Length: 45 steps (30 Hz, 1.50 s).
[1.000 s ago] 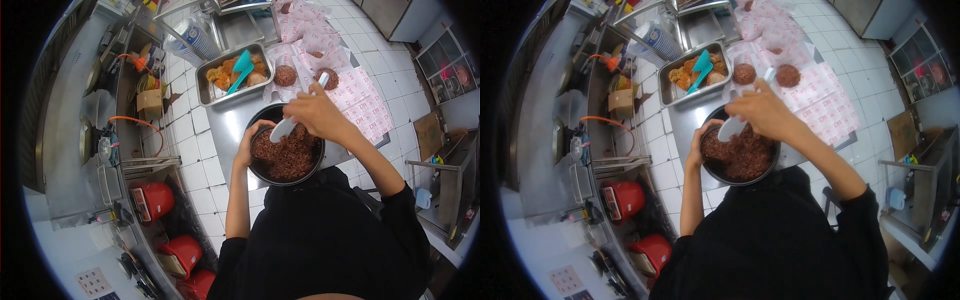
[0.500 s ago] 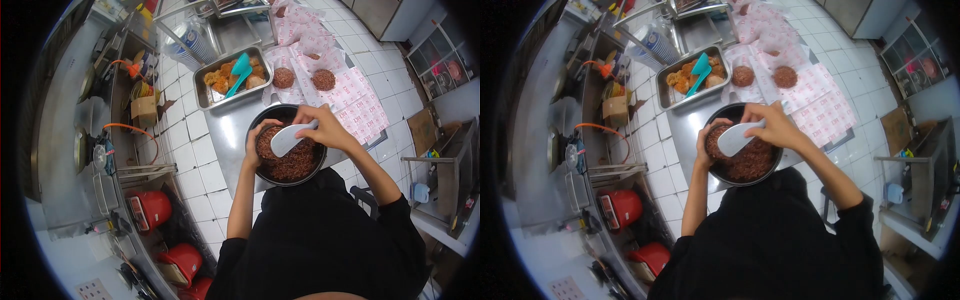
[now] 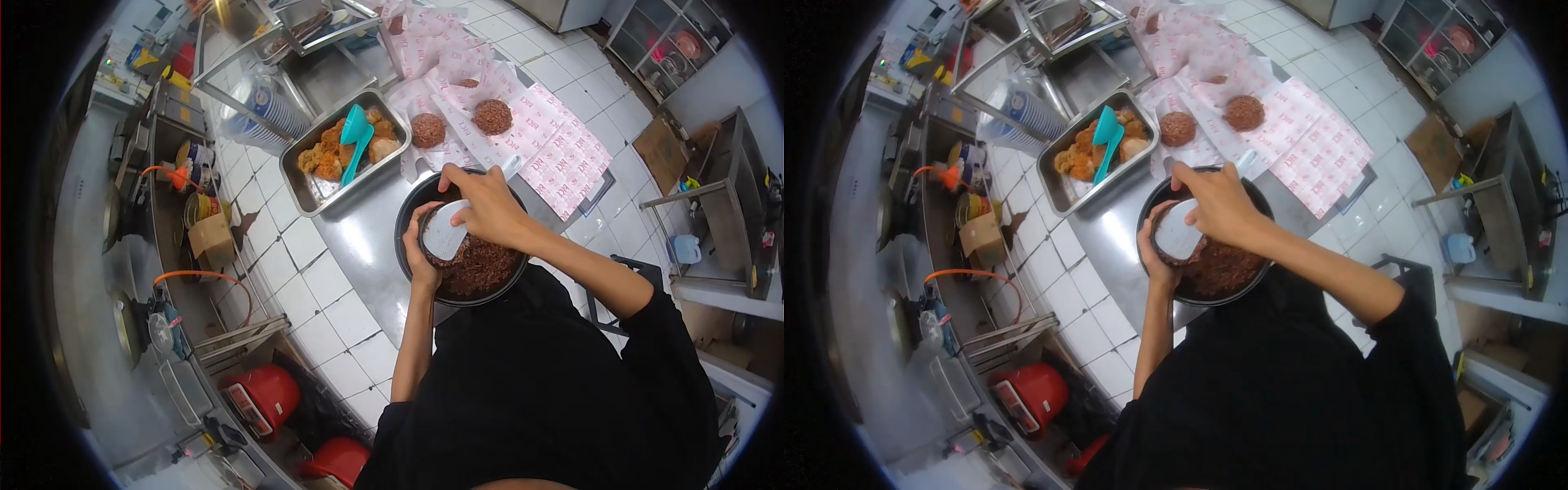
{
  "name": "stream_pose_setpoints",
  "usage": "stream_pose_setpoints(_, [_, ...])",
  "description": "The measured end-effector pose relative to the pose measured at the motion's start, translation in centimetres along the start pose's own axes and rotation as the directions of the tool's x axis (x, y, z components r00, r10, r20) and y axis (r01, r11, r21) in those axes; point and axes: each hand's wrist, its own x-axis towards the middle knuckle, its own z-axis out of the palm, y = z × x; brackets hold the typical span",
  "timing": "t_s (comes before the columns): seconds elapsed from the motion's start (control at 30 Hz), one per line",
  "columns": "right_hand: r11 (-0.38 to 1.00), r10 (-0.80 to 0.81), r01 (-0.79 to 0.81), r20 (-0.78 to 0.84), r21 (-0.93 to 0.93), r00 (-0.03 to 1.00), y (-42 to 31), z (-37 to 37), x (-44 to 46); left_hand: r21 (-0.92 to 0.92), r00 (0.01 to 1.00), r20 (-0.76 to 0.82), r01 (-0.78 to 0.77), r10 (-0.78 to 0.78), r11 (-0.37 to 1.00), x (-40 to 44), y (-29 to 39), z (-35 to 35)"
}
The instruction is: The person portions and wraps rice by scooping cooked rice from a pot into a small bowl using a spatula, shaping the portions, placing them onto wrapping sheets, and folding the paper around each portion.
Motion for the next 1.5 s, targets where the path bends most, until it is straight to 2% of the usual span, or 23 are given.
stream_pose_setpoints(0.07, [1.0,0.009,-0.009,0.041,-0.009,0.999,0.0,-0.9,0.5,0.012,1.0,-0.004,-0.022,0.022,1.0,0.4,0.1,-0.3])
stream_pose_setpoints(0.17, [0.959,0.109,-0.174,0.273,0.224,0.956,0.9,-3.6,1.6,0.092,0.998,0.015,-0.066,0.065,0.994,1.1,1.4,0.3])
stream_pose_setpoints(0.23, [0.948,0.108,-0.176,0.249,0.266,0.962,1.0,-5.1,1.5,0.181,0.997,0.027,-0.078,0.074,0.98,1.5,2.8,0.4])
stream_pose_setpoints(0.3, [0.929,0.091,-0.158,0.21,0.333,0.973,0.9,-6.2,1.3,0.139,0.996,0.012,-0.084,0.083,0.987,1.9,3.0,-0.1])
stream_pose_setpoints(0.33, [0.941,0.072,-0.141,0.225,0.309,0.972,1.2,-6.1,1.2,0.12,0.996,0.005,-0.088,0.088,0.989,2.1,2.9,-0.4])
stream_pose_setpoints(0.4, [0.959,0.039,-0.107,0.252,0.262,0.967,2.0,-5.2,1.1,0.012,0.998,-0.055,0.026,-0.026,1.0,2.2,2.2,-0.9])
stream_pose_setpoints(0.47, [0.983,0.015,-0.051,0.202,0.178,0.979,2.1,-3.7,0.9,-0.091,0.984,-0.099,0.141,-0.15,0.986,2.0,1.6,-1.0])
stream_pose_setpoints(0.57, [0.999,0.016,-0.022,0.143,0.042,0.99,1.3,-2.0,0.1,-0.051,0.984,-0.006,0.179,-0.179,0.983,1.8,1.0,-2.0])
stream_pose_setpoints(0.67, [0.998,0.046,-0.053,0.159,0.038,0.986,1.2,-1.0,0.0,0.029,0.987,-0.041,0.157,-0.156,0.987,1.4,0.7,-1.2])
stream_pose_setpoints(0.77, [0.995,-0.022,0.029,0.071,-0.096,0.997,2.0,0.3,0.0,0.059,0.985,-0.105,0.144,-0.138,0.988,1.6,-0.7,-1.4])
stream_pose_setpoints(0.8, [0.995,-0.018,0.026,0.083,-0.097,0.996,2.1,0.6,0.0,0.014,0.975,-0.154,0.162,-0.158,0.987,1.6,-1.1,-1.5])
stream_pose_setpoints(0.87, [0.995,-0.015,0.025,0.1,-0.1,0.995,2.3,1.1,0.4,0.043,0.975,-0.154,0.166,-0.158,0.985,1.5,-0.9,-2.0])
stream_pose_setpoints(0.9, [0.994,-0.038,0.046,0.08,-0.097,0.996,2.7,1.6,0.6,0.089,0.968,-0.209,0.164,-0.143,0.982,1.4,-1.1,-2.3])
stream_pose_setpoints(1.0, [0.998,-0.04,0.035,0.122,0.043,0.992,3.2,1.0,1.1,-0.008,0.937,-0.238,0.262,-0.257,0.965,1.3,-0.9,-3.1])
stream_pose_setpoints(1.07, [0.986,-0.086,0.045,0.252,0.163,0.964,3.4,-1.6,1.6,-0.035,0.93,-0.206,0.304,-0.304,0.952,0.3,1.2,-1.6])
stream_pose_setpoints(1.13, [0.97,-0.126,0.039,0.359,0.239,0.925,3.6,-3.9,1.9,-0.01,0.947,-0.205,0.252,-0.249,0.968,-0.3,3.1,-0.3])
stream_pose_setpoints(1.17, [0.979,-0.088,-0.004,0.439,0.205,0.894,3.8,-5.4,2.0,-0.042,0.963,-0.219,0.149,-0.155,0.988,-0.5,3.2,-1.0])
stream_pose_setpoints(1.23, [0.986,-0.05,-0.029,0.455,0.165,0.889,5.6,-6.0,1.2,-0.17,0.98,-0.198,-0.066,0.031,0.983,-1.4,3.0,-3.0])
stream_pose_setpoints(1.33, [0.996,-0.078,0.05,0.471,0.071,0.879,9.2,-2.6,-1.0,-0.298,0.97,-0.165,-0.222,0.179,0.928,-3.6,3.7,-3.0])
stream_pose_setpoints(1.37, [0.983,-0.181,0.154,0.451,0.097,0.874,9.6,-1.9,-1.7,-0.31,0.883,-0.395,-0.387,0.253,0.868,-3.9,3.2,-1.3])
stream_pose_setpoints(1.4, [0.959,-0.282,0.252,0.429,0.126,0.858,9.7,-2.0,-1.9,-0.366,0.892,-0.373,-0.395,0.256,0.843,-4.2,2.8,-0.6])
stream_pose_setpoints(1.47, [0.886,-0.446,0.389,0.237,0.25,0.863,10.7,-3.4,-1.4,-0.472,0.904,-0.335,-0.406,0.267,0.782,-4.7,2.4,0.5])
stream_pose_setpoints(1.5, [0.838,-0.506,0.45,0.134,0.308,0.852,11.0,-4.0,-1.3,-0.54,0.928,-0.255,-0.369,0.27,0.756,-4.9,1.8,1.3])
